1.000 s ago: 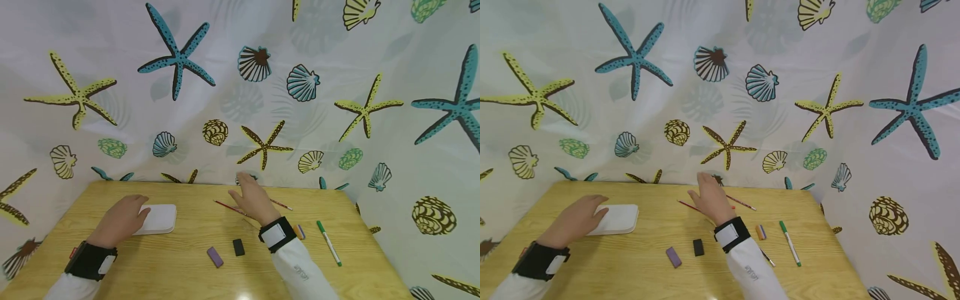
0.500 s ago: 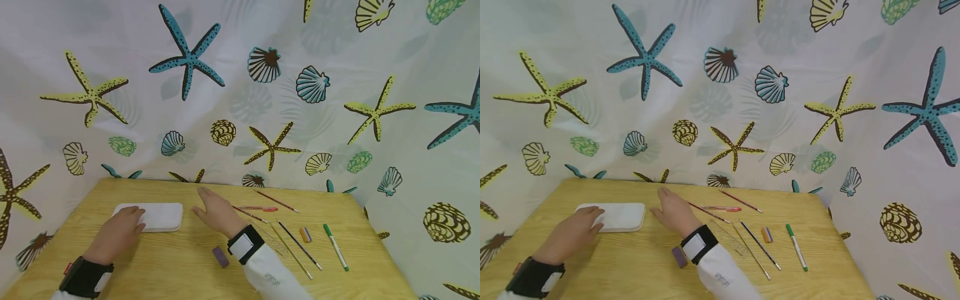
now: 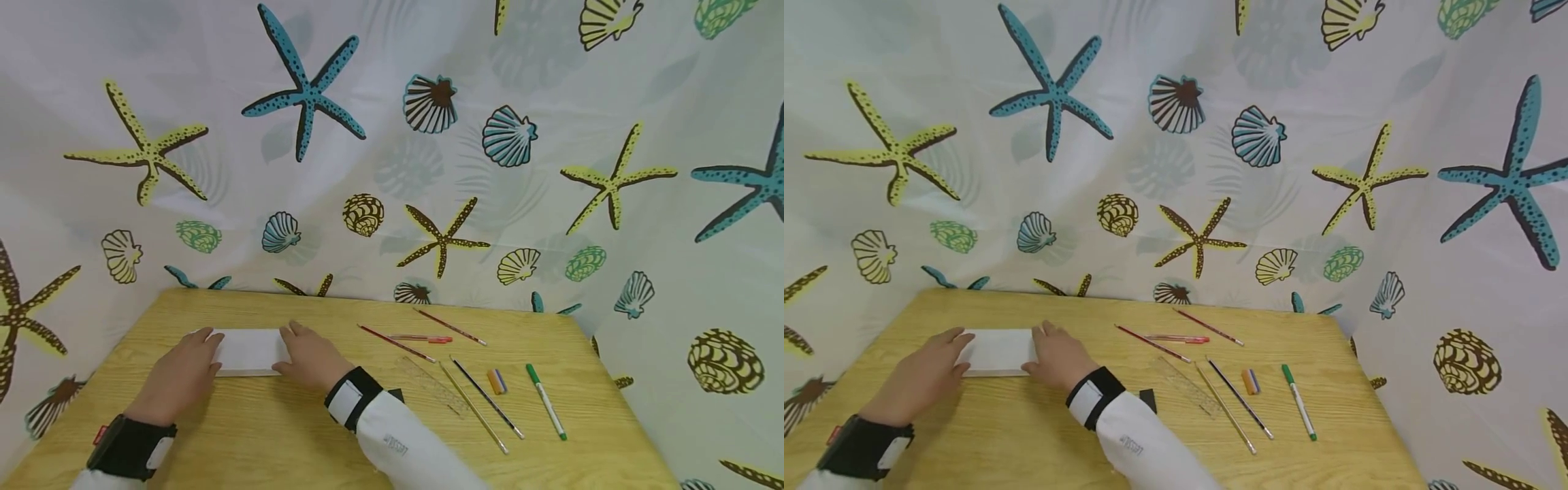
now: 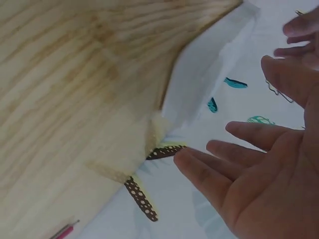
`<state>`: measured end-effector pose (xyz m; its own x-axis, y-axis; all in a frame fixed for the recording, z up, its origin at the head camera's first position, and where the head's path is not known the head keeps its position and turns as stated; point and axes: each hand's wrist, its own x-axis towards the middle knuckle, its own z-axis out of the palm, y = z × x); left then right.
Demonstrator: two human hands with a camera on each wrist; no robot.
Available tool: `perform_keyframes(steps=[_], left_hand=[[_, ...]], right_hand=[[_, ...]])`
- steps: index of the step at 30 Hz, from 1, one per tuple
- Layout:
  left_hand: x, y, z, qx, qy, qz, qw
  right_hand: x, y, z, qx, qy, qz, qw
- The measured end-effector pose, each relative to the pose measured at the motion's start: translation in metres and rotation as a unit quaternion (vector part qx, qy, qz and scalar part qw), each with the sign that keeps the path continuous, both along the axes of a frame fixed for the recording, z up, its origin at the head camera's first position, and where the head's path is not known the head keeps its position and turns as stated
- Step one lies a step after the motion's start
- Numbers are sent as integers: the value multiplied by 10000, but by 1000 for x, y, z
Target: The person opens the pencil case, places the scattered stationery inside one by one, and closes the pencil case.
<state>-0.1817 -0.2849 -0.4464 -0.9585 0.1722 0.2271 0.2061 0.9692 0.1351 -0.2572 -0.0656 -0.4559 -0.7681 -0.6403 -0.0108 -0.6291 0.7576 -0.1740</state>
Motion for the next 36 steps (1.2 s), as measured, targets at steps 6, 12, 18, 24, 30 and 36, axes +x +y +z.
perform_keyframes(steps=[6,12,18,24,30,36], left_hand=[[-3,3,-4,-83,-203,70,9997],[-8,4,-21,-290,-9,-27,9996],[-12,4,-37,-461,95,-152,9988],[-17,4,-45,-714,141,-180,9972],[-21,5,-48,-917,273,-218,9952],[-24,7,-51,-1087,361,-329,9929]], right_hand=[[-2,-11,-12,101,-176,-282,9994],[1,-19,-19,109,-238,-436,9987],[0,-24,-27,92,-62,-503,9987],[-2,-29,-32,124,140,-551,9983],[-1,-32,-30,317,417,-620,9967],[0,-33,-28,450,555,-644,9954]])
